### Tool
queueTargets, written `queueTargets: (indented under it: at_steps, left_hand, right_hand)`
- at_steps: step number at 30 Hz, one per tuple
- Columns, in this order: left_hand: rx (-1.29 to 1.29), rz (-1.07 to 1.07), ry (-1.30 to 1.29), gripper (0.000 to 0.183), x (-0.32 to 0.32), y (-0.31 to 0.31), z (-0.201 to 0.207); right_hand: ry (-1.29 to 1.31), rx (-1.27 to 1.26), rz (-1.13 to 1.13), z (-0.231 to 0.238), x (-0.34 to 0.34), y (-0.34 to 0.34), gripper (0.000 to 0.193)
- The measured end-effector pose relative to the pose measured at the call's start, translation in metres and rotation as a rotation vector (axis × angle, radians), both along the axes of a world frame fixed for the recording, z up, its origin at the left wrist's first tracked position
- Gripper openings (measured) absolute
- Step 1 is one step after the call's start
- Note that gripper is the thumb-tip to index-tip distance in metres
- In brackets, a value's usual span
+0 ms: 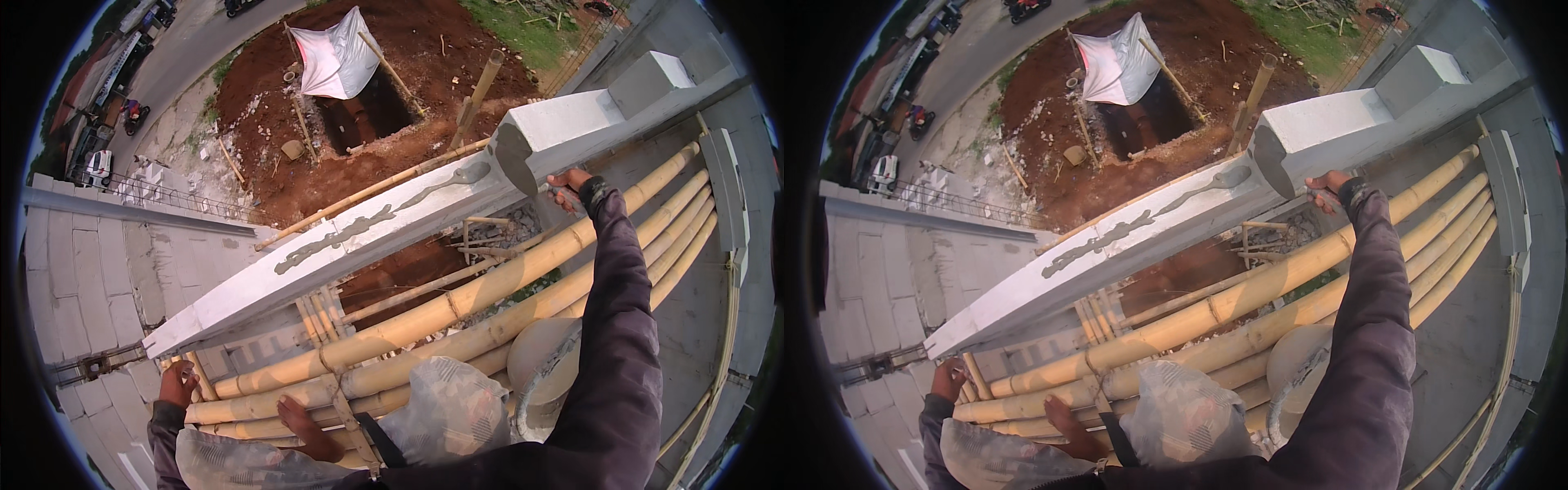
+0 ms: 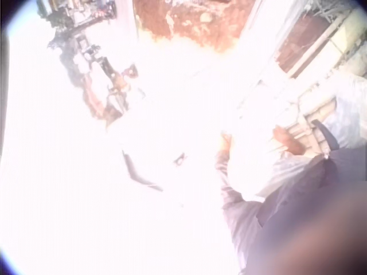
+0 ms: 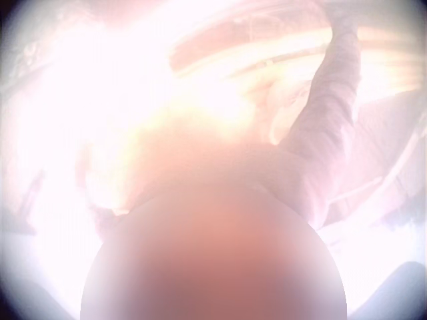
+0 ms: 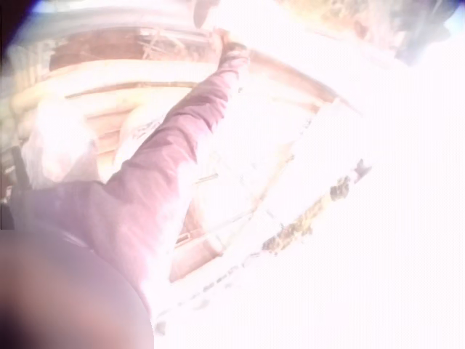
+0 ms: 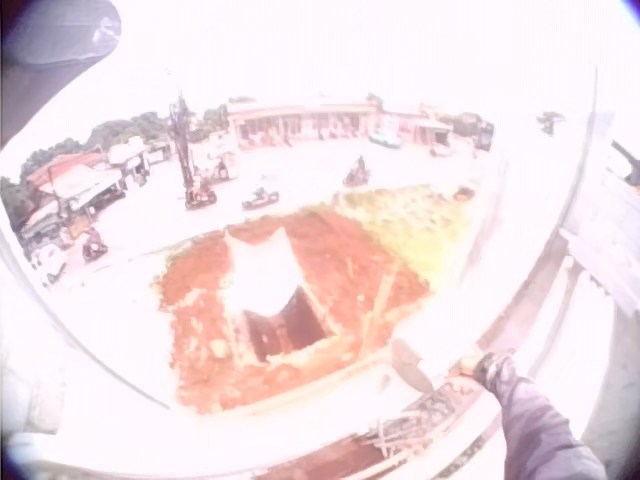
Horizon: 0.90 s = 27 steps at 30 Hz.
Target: The person applies mortar to a wall using a trowel and places white rectangular blocks on top, adjusting their position to align with the existing wall. The person repeatedly scoops mortar, spreads it, and sets blocks in a linear sequence along the wall.
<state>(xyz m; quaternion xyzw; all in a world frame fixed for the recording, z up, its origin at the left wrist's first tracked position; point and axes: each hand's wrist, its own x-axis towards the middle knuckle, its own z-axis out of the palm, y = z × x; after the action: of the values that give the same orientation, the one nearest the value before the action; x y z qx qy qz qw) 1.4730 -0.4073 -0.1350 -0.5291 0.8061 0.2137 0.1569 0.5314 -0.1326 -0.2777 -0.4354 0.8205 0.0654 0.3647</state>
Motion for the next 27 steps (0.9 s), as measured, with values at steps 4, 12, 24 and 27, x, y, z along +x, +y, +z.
queueTargets:
  at_steps: [4, 12, 24, 27]
  left_hand:
    - [-0.016, -0.178, 0.033, 0.034, -0.071, -0.030, 0.015]
    - [0.103, -0.597, 0.177, 0.038, -0.258, -0.060, -0.019]
    - [0.417, -0.672, 0.307, 0.034, -0.305, -0.031, -0.047]
    - [0.448, -0.527, 0.275, 0.033, -0.295, -0.036, -0.048]
  right_hand:
    - [-0.032, -0.021, -0.050, 0.074, 0.001, 0.067, 0.030]
    - [-0.259, 0.196, -0.625, 0.319, 0.170, 0.233, 0.021]
    - [0.449, 0.147, -0.280, 0.125, 0.346, 0.263, 0.026]
    - [0.295, 0.127, -0.684, 0.157, 0.369, 0.315, 0.040]
